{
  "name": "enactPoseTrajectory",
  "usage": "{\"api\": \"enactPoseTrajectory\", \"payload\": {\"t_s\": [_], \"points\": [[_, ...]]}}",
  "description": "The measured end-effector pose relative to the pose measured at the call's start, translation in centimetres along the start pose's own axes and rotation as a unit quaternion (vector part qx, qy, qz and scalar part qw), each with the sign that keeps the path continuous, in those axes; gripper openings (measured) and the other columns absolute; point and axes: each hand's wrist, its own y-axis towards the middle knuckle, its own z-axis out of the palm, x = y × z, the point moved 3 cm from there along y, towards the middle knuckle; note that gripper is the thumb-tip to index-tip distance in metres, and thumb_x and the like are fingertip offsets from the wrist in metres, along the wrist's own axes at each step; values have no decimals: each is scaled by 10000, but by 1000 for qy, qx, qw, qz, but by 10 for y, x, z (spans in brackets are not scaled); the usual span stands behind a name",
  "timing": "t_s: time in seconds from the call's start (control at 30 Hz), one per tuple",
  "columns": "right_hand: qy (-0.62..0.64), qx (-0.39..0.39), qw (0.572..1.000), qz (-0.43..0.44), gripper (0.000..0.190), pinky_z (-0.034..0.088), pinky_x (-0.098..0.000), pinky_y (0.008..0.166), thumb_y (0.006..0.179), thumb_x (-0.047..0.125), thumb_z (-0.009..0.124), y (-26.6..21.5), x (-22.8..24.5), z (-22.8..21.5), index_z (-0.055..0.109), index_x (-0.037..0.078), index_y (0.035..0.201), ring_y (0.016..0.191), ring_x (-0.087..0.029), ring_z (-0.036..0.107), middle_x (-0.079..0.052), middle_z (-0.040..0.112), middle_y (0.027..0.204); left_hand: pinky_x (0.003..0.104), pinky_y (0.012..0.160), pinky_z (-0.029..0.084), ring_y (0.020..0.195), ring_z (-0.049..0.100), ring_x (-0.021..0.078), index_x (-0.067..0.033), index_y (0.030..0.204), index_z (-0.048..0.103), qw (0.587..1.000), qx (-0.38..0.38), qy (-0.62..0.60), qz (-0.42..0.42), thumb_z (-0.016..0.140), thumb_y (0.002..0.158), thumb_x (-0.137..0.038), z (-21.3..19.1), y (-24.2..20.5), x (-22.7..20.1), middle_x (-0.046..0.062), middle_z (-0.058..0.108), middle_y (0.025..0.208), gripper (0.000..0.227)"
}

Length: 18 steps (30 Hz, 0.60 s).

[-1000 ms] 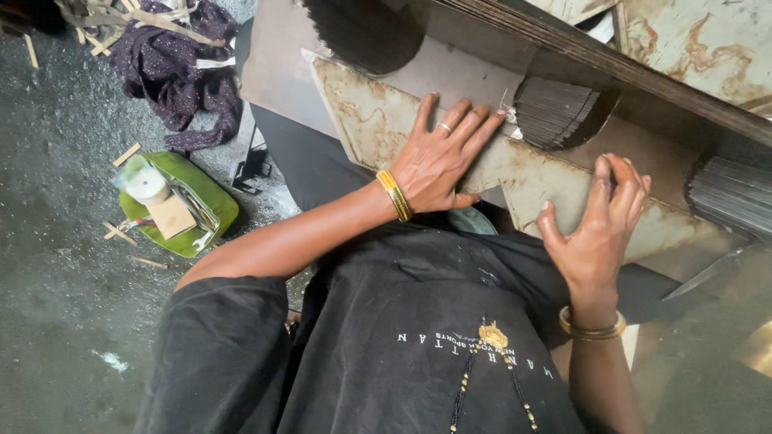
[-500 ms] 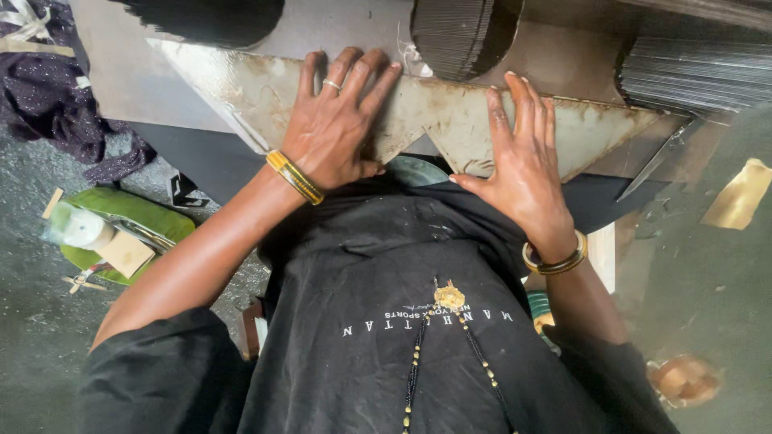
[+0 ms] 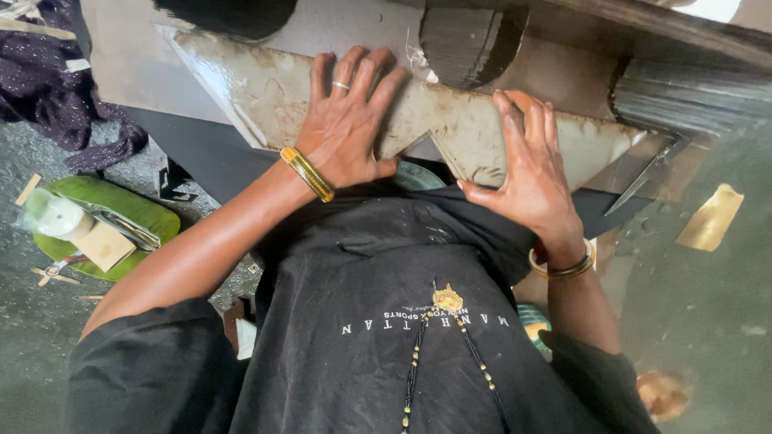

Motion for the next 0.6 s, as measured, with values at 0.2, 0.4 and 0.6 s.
{"api": "enactPoseTrajectory", "payload": {"t_s": [0.2,0.4,0.6], "points": [[-24,-42,998,37,1289,271,-626,1223,516,498,940,-6,20,2,345,33,1561,1335,-477,378,-268,415,1381,693,1156,155,1377,377,439,-128,1601,302,998,-59,-2,14,849,535,-428,3,-17,-4,225,434,1450,1235],[-69,-66,995,15,780,486,-413,869,705,501,857,-31,13,-30,629,61,1307,984,-266,633,-89,650,1060,592,1226,139,1276,411,249,-475,1634,315,918,-278,261,105,750,860,-409,9,-63,-29,41,485,1270,890],[-146,-85,985,-23,256,433,-304,652,983,324,800,-45,-3,-16,673,104,953,672,-183,571,-15,661,816,589,1238,125,1197,467,205,-442,1611,320,827,-411,361,127,515,1094,-576,26,-42,-3,40,502,1237,568]]}}
